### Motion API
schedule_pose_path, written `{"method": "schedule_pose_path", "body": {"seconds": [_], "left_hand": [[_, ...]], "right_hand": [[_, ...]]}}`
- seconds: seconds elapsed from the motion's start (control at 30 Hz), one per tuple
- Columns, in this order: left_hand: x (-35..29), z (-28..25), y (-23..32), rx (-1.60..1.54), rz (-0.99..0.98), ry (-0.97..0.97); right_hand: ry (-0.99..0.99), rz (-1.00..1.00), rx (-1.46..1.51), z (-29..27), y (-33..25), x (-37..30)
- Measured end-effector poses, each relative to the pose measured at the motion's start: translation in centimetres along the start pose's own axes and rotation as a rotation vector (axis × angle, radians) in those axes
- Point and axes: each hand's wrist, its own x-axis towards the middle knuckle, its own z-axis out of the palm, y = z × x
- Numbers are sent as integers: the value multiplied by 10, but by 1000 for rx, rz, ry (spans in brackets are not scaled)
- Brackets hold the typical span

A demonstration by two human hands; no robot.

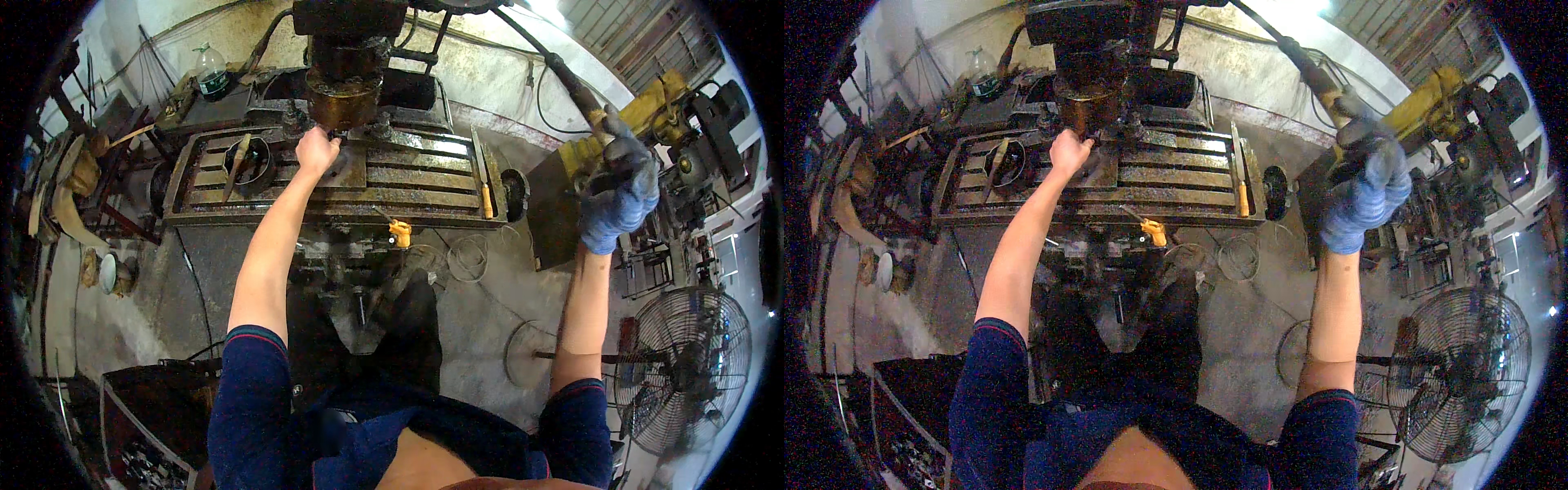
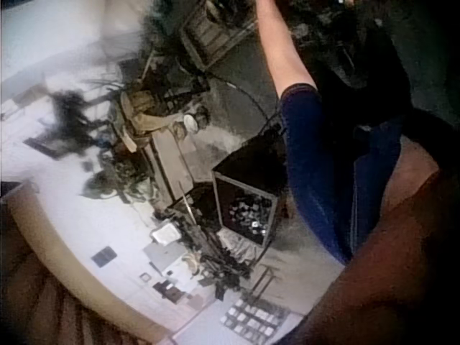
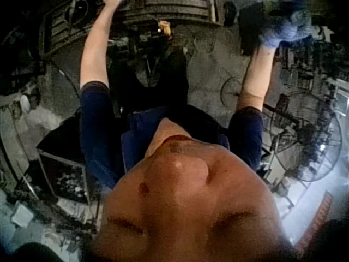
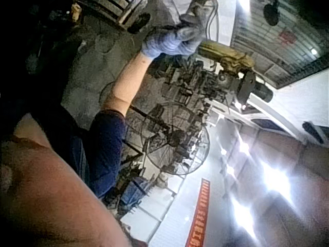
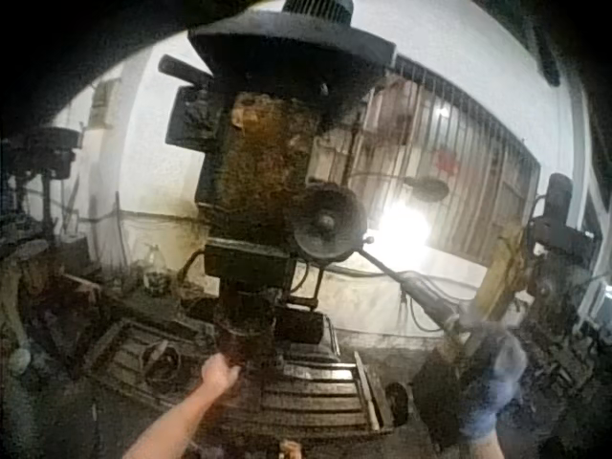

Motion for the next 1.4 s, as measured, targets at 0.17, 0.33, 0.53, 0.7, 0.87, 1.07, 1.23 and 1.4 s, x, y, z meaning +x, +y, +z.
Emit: {"method": "schedule_pose_path", "body": {"seconds": [0.17, 0.33, 0.53, 0.7, 0.87, 1.07, 1.23, 1.4], "left_hand": [[1, 0, 2, -3, -31, -60], [1, 0, 1, -1, -18, -20], [3, 5, 0, 17, -8, -65], [3, -11, -21, -379, -13, -232], [-60, -86, -51, -394, 207, 7], [-100, -171, -92, 50, 80, 284], [-93, -156, -116, 348, 62, 34], [-79, -148, -124, 418, 122, 41]], "right_hand": [[-8, 3, -44, -4, 11, -27], [-17, 1, -60, -2, 0, 0], [113, 23, -60, 3, 10, -30], [61, -35, -76, 12, 5, -26], [38, -73, -35, 8, 8, -27], [118, 33, 94, 4, 8, -29], [96, 79, 138, 7, 5, -33], [112, 108, 179, 3, 3, -25]]}}
